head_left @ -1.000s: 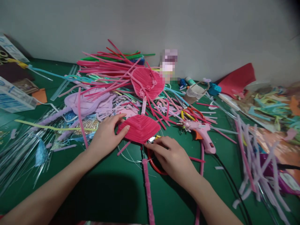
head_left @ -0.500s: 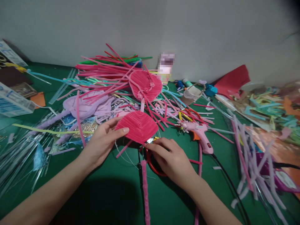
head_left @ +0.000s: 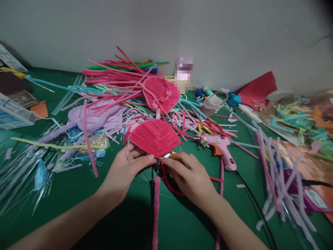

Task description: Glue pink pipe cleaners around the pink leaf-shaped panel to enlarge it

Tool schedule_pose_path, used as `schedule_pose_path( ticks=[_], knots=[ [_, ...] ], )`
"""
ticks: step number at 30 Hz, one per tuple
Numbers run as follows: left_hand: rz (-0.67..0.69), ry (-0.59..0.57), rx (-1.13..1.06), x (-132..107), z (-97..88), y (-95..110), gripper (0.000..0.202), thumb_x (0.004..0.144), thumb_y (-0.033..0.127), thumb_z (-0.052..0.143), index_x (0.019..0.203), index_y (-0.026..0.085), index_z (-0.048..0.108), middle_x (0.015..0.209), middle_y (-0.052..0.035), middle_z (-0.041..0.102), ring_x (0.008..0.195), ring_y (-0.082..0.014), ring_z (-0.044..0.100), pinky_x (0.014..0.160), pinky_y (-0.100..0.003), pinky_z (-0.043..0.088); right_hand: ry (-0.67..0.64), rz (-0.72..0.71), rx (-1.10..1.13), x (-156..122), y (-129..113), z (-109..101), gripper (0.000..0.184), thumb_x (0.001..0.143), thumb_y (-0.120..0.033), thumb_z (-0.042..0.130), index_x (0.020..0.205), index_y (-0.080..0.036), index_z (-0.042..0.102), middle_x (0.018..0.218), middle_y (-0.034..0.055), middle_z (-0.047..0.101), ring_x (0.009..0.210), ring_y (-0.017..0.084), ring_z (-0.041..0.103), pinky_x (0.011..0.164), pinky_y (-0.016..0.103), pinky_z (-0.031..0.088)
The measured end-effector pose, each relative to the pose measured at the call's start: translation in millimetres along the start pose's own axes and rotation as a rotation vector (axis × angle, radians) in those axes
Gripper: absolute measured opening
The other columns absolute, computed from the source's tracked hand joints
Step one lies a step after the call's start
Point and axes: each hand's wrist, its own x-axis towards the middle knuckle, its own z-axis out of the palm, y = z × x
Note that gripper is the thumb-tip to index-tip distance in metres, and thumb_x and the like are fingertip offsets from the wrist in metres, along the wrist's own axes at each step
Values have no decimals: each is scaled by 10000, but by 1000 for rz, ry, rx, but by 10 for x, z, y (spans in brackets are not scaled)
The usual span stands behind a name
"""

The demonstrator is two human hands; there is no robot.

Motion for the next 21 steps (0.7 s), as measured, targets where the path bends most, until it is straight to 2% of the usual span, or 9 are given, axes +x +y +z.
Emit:
schedule_pose_path(
  ticks=[4, 7, 10, 13, 16, 21],
  knots=[
    [-1, 51, -61, -39, 53, -31, 372, 708, 181, 773, 1056, 182, 641, 964, -43, 753, 924, -193, 692, 829, -291, 543, 22, -13, -44, -16, -7, 4, 311, 919, -99, 496, 1156, -227, 652, 926, 57, 655, 798, 140, 585, 681, 280, 404],
    [5, -50, -98, -75, 78, -49, 402, 732, 170, 743, 1113, 195, 619, 1080, -70, 731, 1038, -231, 667, 922, -340, 511, 52, -22, -84, -22, -7, 2, 318, 911, -98, 502, 1156, -226, 660, 919, 60, 648, 788, 144, 577, 670, 282, 404],
    [-1, -143, -144, -102, 87, -89, 526, 749, 145, 719, 1239, 224, 545, 1236, -93, 664, 1133, -253, 625, 1016, -404, 454, 68, -23, -99, -24, 3, 5, 303, 917, -118, 502, 1158, -214, 660, 921, 66, 647, 781, 148, 579, 649, 287, 400],
    [24, -208, -167, -109, 89, -136, 632, 745, 140, 726, 1322, 232, 482, 1322, -109, 602, 1171, -256, 599, 1037, -409, 438, 83, -25, -81, -21, 5, 7, 299, 925, -117, 490, 1163, -203, 650, 923, 71, 650, 773, 144, 567, 649, 283, 404],
    [38, -175, -131, -94, 84, -158, 628, 761, 168, 729, 1330, 222, 468, 1238, -103, 653, 1110, -233, 632, 995, -378, 466, 89, -32, -73, -7, -19, -1, 292, 923, -114, 498, 1154, -201, 652, 915, 69, 651, 784, 147, 558, 659, 282, 402],
    [7, -46, -15, -43, 48, -138, 488, 740, 208, 766, 1186, 206, 571, 908, -32, 754, 833, -167, 700, 819, -283, 532, 82, -65, -132, 29, -91, -32, 271, 924, -121, 497, 1109, -197, 681, 864, 55, 650, 745, 144, 541, 625, 280, 364]
  ],
)
